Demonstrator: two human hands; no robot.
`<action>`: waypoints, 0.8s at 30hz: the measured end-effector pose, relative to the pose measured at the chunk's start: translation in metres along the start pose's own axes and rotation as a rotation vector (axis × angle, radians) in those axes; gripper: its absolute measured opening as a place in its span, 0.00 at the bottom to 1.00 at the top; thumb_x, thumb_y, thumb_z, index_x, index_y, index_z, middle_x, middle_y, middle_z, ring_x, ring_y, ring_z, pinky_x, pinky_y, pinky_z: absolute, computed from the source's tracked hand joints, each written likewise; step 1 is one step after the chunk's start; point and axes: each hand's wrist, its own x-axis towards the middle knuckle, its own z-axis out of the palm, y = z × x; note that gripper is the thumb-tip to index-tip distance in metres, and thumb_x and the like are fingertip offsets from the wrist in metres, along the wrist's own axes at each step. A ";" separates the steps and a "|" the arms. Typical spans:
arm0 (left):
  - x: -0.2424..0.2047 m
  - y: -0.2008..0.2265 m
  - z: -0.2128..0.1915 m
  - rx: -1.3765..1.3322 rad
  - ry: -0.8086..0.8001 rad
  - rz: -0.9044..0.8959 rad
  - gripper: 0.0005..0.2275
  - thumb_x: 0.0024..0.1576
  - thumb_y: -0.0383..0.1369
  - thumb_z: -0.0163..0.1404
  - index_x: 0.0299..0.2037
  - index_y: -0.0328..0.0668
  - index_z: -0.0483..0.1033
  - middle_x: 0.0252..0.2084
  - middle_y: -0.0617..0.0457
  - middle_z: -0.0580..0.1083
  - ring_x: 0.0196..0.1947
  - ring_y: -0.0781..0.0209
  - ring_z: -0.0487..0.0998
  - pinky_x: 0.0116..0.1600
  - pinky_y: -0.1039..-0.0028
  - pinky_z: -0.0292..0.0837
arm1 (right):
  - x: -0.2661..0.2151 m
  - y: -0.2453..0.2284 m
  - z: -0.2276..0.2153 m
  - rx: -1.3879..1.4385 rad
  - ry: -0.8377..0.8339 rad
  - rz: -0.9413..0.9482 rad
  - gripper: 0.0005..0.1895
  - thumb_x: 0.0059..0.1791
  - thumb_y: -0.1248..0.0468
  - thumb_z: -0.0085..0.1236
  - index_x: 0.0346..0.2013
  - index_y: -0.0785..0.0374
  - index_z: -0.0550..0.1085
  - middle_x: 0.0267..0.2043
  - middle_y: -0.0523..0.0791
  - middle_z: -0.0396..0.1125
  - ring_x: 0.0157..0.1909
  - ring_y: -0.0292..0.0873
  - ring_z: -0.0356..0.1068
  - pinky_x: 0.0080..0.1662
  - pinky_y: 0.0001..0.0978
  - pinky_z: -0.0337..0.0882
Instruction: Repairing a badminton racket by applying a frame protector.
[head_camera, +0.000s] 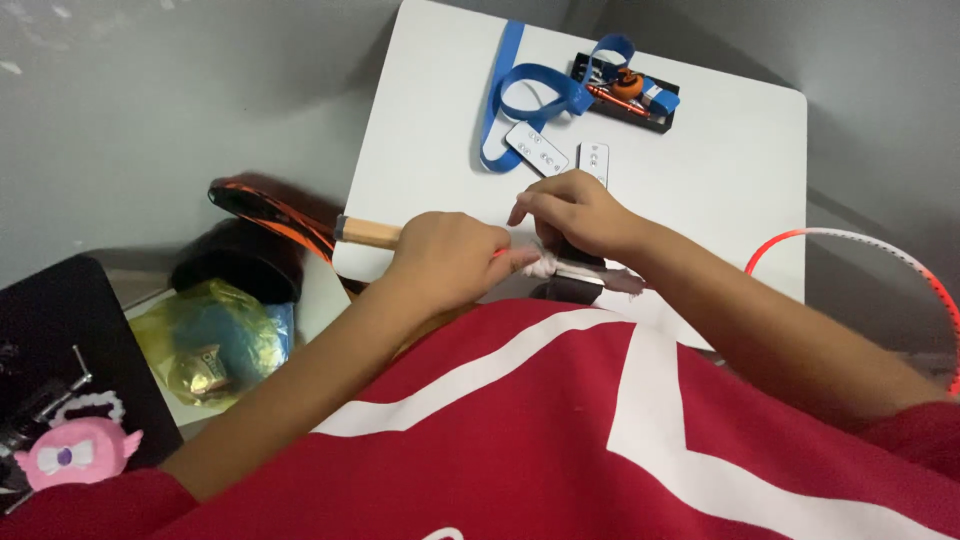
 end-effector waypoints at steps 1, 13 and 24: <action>0.001 -0.001 0.001 0.002 0.001 -0.001 0.24 0.64 0.56 0.40 0.30 0.50 0.82 0.23 0.51 0.78 0.27 0.51 0.81 0.36 0.59 0.75 | -0.005 -0.003 -0.001 0.001 0.000 -0.003 0.20 0.53 0.56 0.48 0.37 0.70 0.80 0.17 0.45 0.65 0.19 0.38 0.63 0.26 0.32 0.65; 0.015 0.000 -0.005 0.027 -0.053 0.014 0.26 0.63 0.58 0.39 0.28 0.51 0.82 0.21 0.53 0.77 0.24 0.54 0.79 0.33 0.63 0.72 | -0.031 0.005 -0.031 0.142 -0.064 0.023 0.26 0.55 0.47 0.40 0.53 0.62 0.77 0.40 0.49 0.76 0.49 0.43 0.77 0.58 0.38 0.72; 0.018 -0.006 0.004 0.000 0.069 0.084 0.25 0.62 0.56 0.42 0.26 0.50 0.82 0.20 0.53 0.77 0.24 0.53 0.78 0.32 0.61 0.71 | -0.013 0.025 -0.013 -0.092 -0.071 0.413 0.34 0.55 0.40 0.35 0.50 0.64 0.79 0.39 0.52 0.75 0.42 0.48 0.74 0.45 0.38 0.71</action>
